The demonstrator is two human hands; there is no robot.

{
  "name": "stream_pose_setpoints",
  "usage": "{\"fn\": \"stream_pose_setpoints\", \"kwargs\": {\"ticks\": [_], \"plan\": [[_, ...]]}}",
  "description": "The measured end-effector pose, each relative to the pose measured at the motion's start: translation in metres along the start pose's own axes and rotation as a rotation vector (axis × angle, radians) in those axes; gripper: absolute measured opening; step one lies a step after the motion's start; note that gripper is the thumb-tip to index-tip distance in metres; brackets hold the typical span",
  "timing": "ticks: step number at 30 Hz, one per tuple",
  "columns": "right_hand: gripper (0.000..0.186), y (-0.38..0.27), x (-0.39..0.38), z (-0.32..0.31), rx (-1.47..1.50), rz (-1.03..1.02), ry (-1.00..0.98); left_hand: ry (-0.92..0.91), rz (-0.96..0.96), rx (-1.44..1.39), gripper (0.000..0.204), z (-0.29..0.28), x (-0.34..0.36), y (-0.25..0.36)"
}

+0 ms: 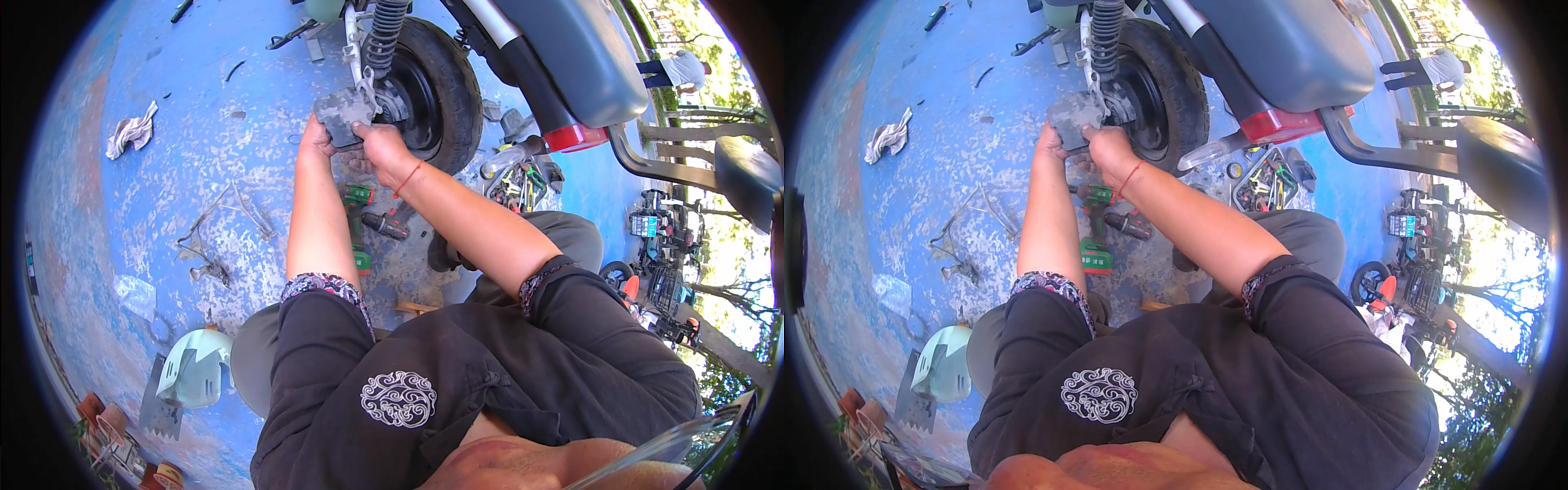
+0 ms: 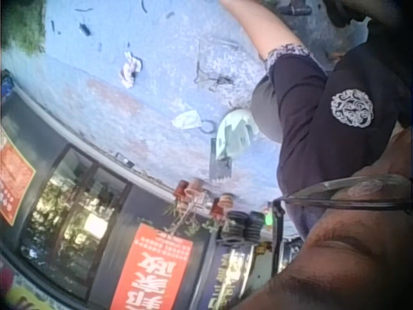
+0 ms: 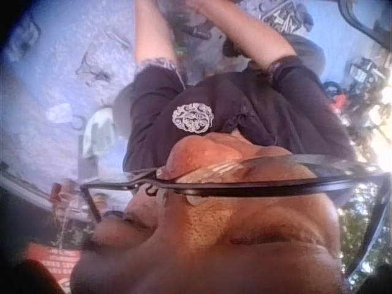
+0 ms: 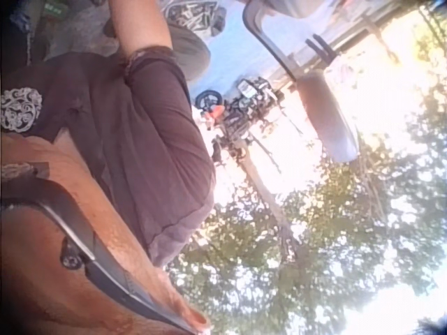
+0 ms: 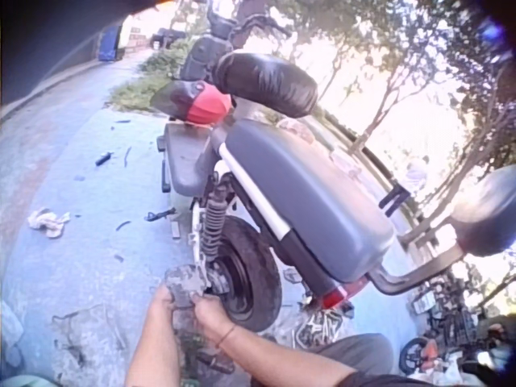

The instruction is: The person uses a cordless impact driver to remove bolts from the rear wheel assembly of a scooter. They then remove the wheel and brake components, inspect the parts, and begin reassembling the wheel onto the scooter frame.

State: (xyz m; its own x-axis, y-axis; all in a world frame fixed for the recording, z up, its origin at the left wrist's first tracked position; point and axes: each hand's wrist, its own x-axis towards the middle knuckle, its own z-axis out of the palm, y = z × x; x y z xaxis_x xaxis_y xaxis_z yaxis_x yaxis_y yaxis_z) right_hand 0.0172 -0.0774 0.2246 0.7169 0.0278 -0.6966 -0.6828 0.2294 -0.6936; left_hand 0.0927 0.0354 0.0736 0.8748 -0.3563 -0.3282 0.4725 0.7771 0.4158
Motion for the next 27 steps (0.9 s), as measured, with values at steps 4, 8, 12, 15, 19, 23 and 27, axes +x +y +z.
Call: {"fn": "stream_pose_setpoints", "kwargs": {"ticks": [4,8,12,15,19,23,27], "plan": [[0.026,0.001,-0.003,-0.002,0.146,0.006,-0.129,-0.002,-0.032,-0.038,0.038,-0.001,0.006,0.001],[0.027,-0.003,-0.003,-0.012,0.152,0.037,-0.114,-0.022,-0.010,-0.054,0.038,0.018,0.001,0.001],[0.024,-0.001,-0.004,-0.002,-0.108,-0.017,0.000,-0.040,0.019,-0.008,0.037,0.003,0.002,0.003],[0.022,0.002,-0.003,0.003,-0.083,-0.040,0.031,0.015,0.024,0.029,0.035,0.007,-0.003,0.005],[0.020,0.015,0.013,-0.008,0.214,-0.053,-0.134,0.003,0.032,-0.002,0.033,0.016,-0.007,0.010],[0.021,0.016,0.006,-0.008,0.291,-0.048,-0.195,-0.039,0.033,-0.007,0.031,0.016,-0.005,0.011],[0.021,0.011,0.009,-0.016,0.207,0.002,-0.245,-0.039,-0.008,0.063,0.029,0.015,0.007,0.018]]}}
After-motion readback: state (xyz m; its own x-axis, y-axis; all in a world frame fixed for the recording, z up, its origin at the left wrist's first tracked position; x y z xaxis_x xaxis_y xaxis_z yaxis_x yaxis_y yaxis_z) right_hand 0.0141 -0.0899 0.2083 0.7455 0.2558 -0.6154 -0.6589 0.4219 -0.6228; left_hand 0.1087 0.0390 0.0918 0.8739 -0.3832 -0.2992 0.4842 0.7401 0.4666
